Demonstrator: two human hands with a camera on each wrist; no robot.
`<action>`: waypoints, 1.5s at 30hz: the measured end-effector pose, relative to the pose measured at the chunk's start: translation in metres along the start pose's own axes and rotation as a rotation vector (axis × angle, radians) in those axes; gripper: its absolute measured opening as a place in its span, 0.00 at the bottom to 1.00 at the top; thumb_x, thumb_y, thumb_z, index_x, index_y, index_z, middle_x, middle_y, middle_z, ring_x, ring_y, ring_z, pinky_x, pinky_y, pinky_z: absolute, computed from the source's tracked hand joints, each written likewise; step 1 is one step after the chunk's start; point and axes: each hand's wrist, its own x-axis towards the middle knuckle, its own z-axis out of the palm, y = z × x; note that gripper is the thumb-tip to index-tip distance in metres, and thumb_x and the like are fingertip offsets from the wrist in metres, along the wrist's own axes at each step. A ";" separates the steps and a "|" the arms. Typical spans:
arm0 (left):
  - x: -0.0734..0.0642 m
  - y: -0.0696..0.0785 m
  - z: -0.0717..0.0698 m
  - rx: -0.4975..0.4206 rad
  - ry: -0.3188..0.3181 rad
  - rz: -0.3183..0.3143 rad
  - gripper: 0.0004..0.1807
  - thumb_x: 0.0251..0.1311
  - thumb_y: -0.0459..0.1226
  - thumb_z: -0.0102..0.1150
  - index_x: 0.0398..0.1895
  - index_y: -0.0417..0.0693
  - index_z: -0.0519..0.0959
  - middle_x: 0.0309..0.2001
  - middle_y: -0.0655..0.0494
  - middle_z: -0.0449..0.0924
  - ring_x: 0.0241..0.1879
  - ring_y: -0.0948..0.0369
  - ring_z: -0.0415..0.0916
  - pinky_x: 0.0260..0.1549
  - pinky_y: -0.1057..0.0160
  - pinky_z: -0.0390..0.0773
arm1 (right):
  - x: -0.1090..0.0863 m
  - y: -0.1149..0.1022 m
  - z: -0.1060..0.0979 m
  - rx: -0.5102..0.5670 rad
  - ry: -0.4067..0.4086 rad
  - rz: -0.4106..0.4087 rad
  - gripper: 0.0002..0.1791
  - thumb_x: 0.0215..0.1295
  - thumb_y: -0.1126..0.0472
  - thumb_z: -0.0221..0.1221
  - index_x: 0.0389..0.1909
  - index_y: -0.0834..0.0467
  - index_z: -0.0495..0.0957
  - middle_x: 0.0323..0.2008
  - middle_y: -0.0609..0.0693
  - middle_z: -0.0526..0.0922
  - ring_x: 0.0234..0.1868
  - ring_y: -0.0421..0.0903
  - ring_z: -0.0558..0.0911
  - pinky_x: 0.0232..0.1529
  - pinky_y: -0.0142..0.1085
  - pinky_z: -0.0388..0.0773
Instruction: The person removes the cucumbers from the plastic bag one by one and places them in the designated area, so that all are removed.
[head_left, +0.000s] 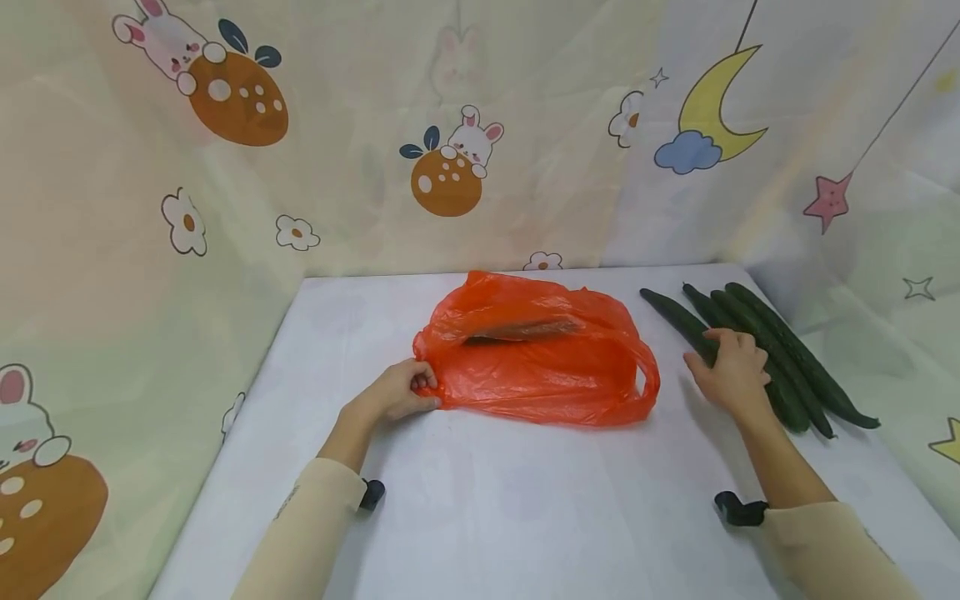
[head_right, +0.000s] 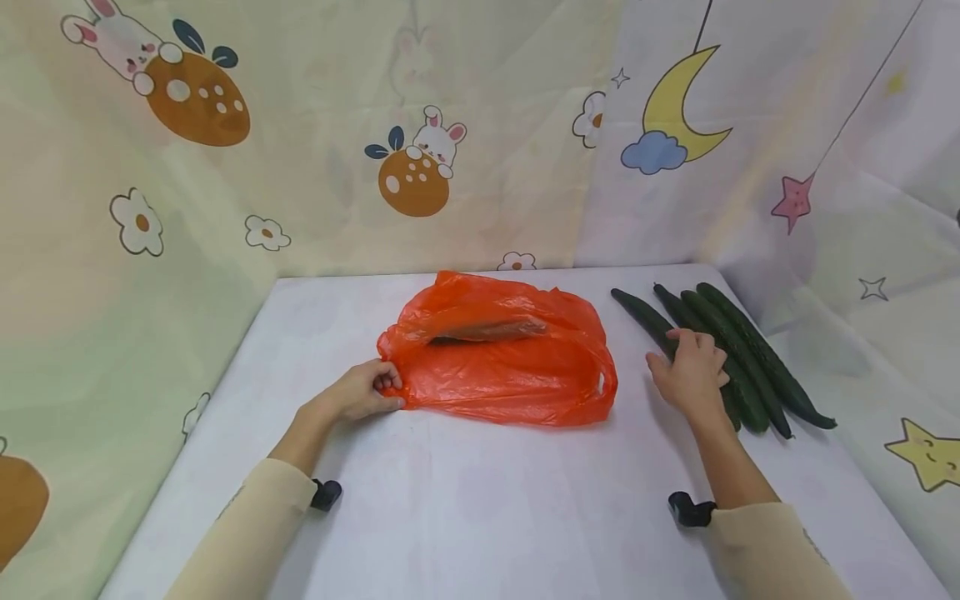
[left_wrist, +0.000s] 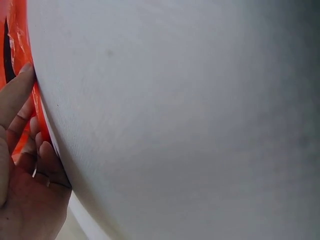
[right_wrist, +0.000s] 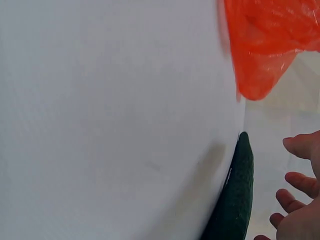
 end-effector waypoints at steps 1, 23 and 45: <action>0.001 0.000 0.000 -0.001 -0.003 0.000 0.14 0.58 0.44 0.75 0.40 0.56 0.77 0.39 0.55 0.74 0.42 0.57 0.71 0.43 0.59 0.75 | -0.001 -0.002 0.000 0.007 -0.015 -0.009 0.34 0.72 0.53 0.58 0.70 0.69 0.61 0.70 0.78 0.53 0.68 0.78 0.53 0.63 0.80 0.48; -0.004 0.000 -0.002 0.006 -0.014 -0.034 0.14 0.58 0.45 0.75 0.40 0.56 0.77 0.40 0.55 0.74 0.44 0.56 0.71 0.44 0.59 0.75 | -0.023 -0.060 0.003 0.226 0.153 -0.176 0.21 0.78 0.55 0.51 0.64 0.63 0.70 0.65 0.65 0.71 0.67 0.66 0.67 0.70 0.68 0.59; -0.002 0.000 -0.003 0.018 -0.002 -0.015 0.14 0.59 0.46 0.75 0.41 0.56 0.78 0.40 0.55 0.74 0.44 0.57 0.72 0.43 0.59 0.76 | -0.033 -0.120 0.009 0.332 0.132 -0.452 0.14 0.76 0.63 0.54 0.57 0.63 0.76 0.55 0.58 0.77 0.53 0.55 0.78 0.53 0.58 0.79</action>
